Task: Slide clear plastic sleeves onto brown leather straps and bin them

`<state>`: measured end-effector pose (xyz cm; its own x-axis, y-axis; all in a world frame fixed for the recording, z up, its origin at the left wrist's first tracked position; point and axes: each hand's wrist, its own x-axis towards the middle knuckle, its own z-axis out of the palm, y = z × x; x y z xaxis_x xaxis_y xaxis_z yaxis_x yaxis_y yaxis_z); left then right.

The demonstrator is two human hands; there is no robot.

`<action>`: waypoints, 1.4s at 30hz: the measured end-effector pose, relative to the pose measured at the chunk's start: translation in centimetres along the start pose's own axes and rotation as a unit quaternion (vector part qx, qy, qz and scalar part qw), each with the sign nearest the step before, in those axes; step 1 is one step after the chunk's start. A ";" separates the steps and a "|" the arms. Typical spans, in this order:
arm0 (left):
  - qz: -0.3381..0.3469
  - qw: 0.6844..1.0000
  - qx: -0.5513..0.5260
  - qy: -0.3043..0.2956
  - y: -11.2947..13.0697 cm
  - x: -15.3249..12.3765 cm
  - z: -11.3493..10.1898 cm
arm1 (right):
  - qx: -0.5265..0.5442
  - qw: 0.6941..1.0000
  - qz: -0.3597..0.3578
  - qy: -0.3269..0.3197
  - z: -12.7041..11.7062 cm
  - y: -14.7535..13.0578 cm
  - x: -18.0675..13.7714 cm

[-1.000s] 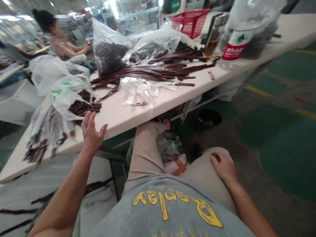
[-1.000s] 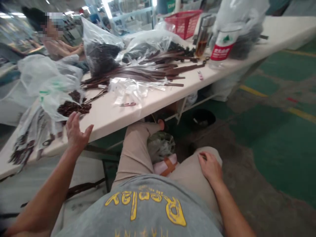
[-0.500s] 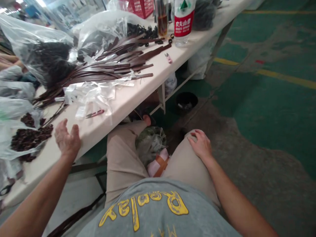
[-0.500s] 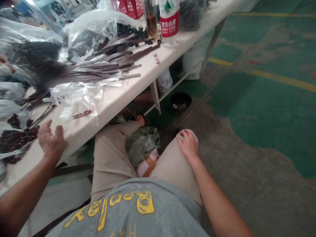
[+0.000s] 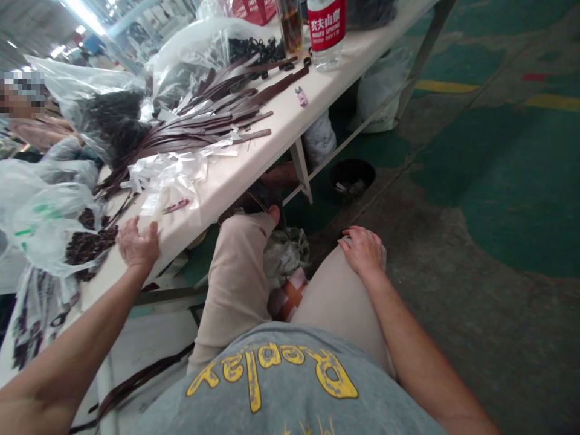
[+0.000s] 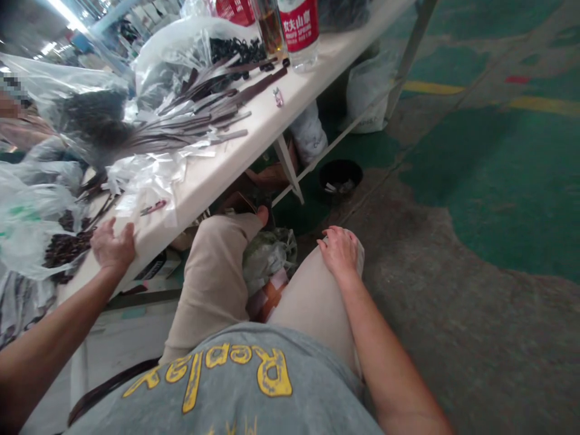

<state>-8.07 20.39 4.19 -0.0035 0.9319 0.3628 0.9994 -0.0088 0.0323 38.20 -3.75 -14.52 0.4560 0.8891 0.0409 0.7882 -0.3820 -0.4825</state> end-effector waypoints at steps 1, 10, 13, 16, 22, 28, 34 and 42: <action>-0.004 1.000 0.001 0.002 0.1 0.0 -0.1 | 0.003 1.000 0.000 0.001 -0.1 0.1 0.0; -0.021 1.000 -0.004 0.017 0.7 -0.2 -0.2 | 0.026 0.999 -0.018 0.012 -0.4 0.2 0.1; -0.019 0.999 -0.019 0.019 0.4 -0.2 -0.2 | 0.030 0.999 -0.023 0.015 -0.4 0.2 0.1; 0.001 0.999 -0.041 0.015 0.1 -0.2 -0.1 | 0.035 0.999 -0.027 0.015 -0.4 0.1 0.3; -0.030 0.999 -0.005 0.011 0.4 0.0 0.0 | 0.043 0.999 -0.030 0.003 -0.5 0.2 1.1; -0.039 0.999 0.015 0.004 0.9 0.0 -0.1 | 0.028 0.999 -0.019 -0.002 -0.2 0.7 1.3; -0.023 0.999 0.015 -0.017 0.6 0.3 0.0 | -0.029 0.997 -0.034 -0.062 0.1 1.1 2.7; -0.013 1.000 0.009 -0.012 0.1 0.3 0.2 | -0.036 0.950 -0.044 -0.307 7.7 -1.9 13.6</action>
<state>-7.93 20.75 4.07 -0.0290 0.9405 0.3387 0.9994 0.0219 0.0250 39.69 11.07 -19.80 0.0769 0.8893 -0.4509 0.8483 -0.2960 -0.4391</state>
